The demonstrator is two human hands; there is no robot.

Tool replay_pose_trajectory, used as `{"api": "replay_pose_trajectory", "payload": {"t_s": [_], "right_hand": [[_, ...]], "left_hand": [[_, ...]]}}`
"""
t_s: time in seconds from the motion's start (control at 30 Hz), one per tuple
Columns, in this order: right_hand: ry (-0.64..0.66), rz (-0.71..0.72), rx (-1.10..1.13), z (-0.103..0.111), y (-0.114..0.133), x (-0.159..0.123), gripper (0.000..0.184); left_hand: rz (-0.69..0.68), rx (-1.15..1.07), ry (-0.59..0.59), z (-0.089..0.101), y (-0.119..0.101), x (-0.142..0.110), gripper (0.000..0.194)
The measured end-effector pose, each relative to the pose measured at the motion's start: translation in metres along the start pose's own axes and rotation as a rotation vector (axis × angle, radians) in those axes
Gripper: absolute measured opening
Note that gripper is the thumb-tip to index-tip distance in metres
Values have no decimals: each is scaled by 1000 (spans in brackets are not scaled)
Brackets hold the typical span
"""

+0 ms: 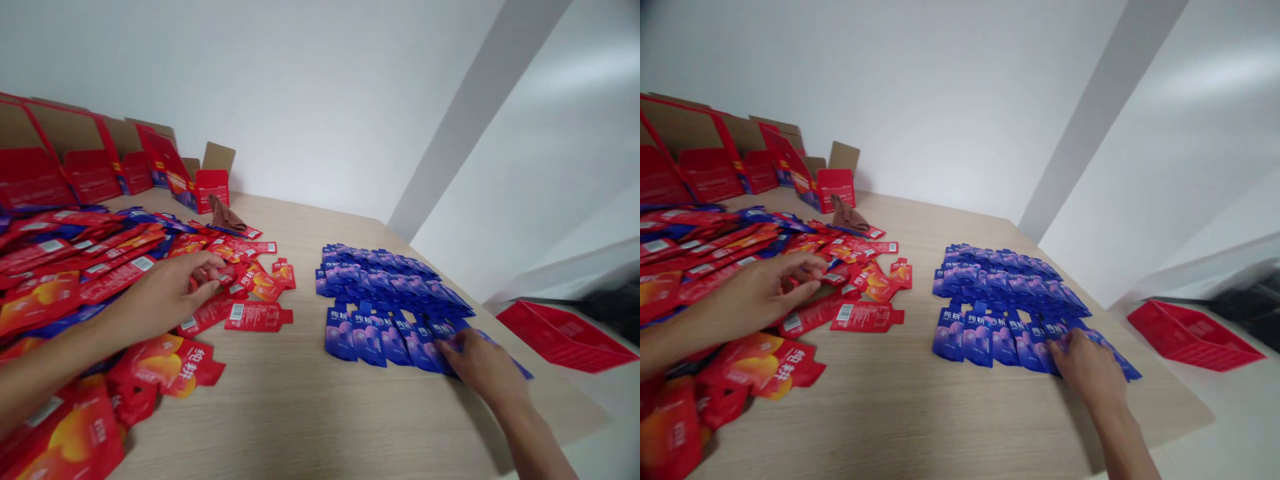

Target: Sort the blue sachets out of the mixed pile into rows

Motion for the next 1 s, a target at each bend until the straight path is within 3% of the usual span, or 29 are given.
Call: {"api": "replay_pose_trajectory", "payload": {"t_s": [0.1,0.23,0.37,0.5,0.7,0.87,1.0], "right_hand": [[-74,51,-14,-10,-2,-1,55],[-419,83,94,1,3,-12,74],[-597,179,323,11,20,-26,67],[-642,233,475,19,38,-34,56],[-620,255,512,26,54,-41,59],[-643,271,531,28,58,-46,56],[-649,272,546,32,59,-49,53]], "left_hand": [[1,141,-39,19,26,15,40],[-19,335,26,27,48,25,21],[-45,502,111,23,62,32,15],[-80,606,194,11,76,39,16],[-96,678,185,-2,91,43,22],[-110,701,182,-5,87,43,22],[-142,683,144,3,74,50,20]]}}
Point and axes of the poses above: each hand's wrist, its own x-axis towards the middle knuckle, its own z-axis out of the back of the hand, y = z × x, the point moved 6 cm from there along x, towards the middle knuckle, and after that the axes turned 14 degrees about -y, right-handed, at the moved point
